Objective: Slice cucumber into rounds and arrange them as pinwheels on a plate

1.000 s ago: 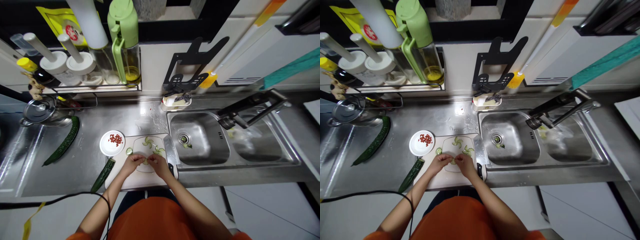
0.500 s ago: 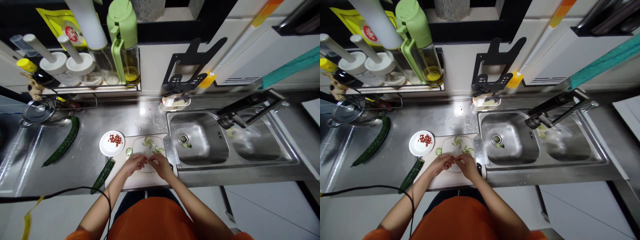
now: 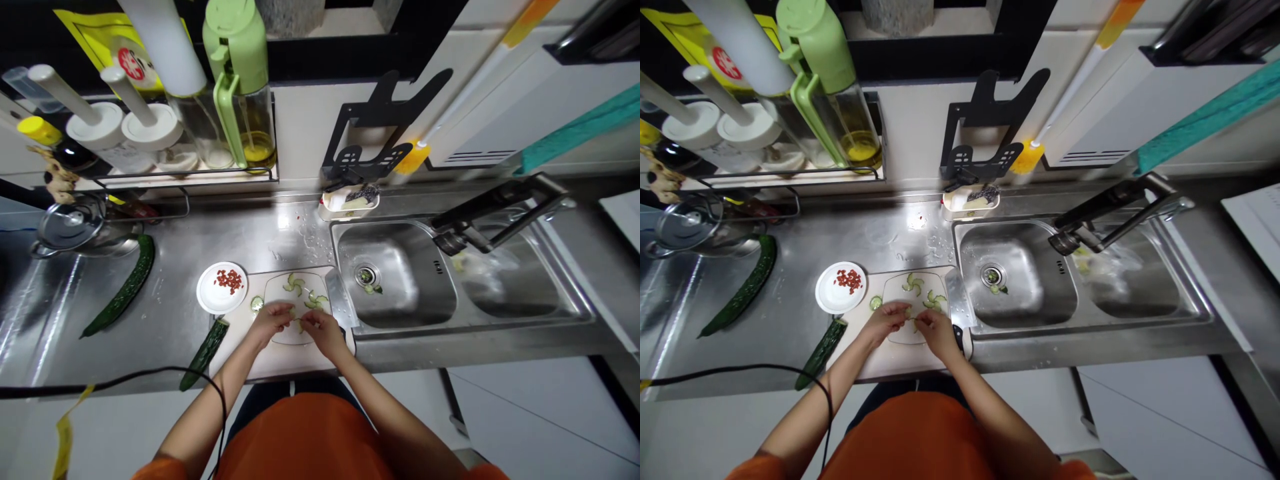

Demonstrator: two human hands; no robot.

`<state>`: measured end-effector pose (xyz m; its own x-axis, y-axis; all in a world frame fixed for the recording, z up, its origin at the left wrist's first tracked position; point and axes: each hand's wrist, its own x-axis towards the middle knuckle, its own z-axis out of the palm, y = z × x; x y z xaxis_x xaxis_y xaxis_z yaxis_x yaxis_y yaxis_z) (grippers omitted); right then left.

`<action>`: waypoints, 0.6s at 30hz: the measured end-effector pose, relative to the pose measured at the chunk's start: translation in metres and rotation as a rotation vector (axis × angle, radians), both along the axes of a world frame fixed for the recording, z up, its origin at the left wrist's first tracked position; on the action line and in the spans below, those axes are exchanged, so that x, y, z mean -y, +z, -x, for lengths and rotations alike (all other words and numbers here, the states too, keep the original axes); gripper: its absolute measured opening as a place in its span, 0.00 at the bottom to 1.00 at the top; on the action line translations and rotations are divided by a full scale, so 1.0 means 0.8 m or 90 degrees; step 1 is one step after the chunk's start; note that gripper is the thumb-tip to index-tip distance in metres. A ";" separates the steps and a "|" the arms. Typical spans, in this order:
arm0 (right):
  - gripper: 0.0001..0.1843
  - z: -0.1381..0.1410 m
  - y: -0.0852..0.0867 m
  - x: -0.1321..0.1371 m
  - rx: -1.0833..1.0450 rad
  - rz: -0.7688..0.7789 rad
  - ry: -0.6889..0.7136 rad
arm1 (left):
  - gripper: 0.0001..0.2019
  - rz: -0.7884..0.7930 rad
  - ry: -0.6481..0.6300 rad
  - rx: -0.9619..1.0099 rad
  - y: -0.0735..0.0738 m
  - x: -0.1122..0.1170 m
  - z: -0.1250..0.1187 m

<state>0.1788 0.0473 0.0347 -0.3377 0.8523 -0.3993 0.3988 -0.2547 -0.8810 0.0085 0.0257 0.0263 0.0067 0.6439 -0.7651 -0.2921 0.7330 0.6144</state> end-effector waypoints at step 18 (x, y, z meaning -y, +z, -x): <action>0.11 0.000 -0.010 0.027 0.217 -0.130 0.089 | 0.05 -0.281 -0.254 -0.430 -0.006 0.020 -0.017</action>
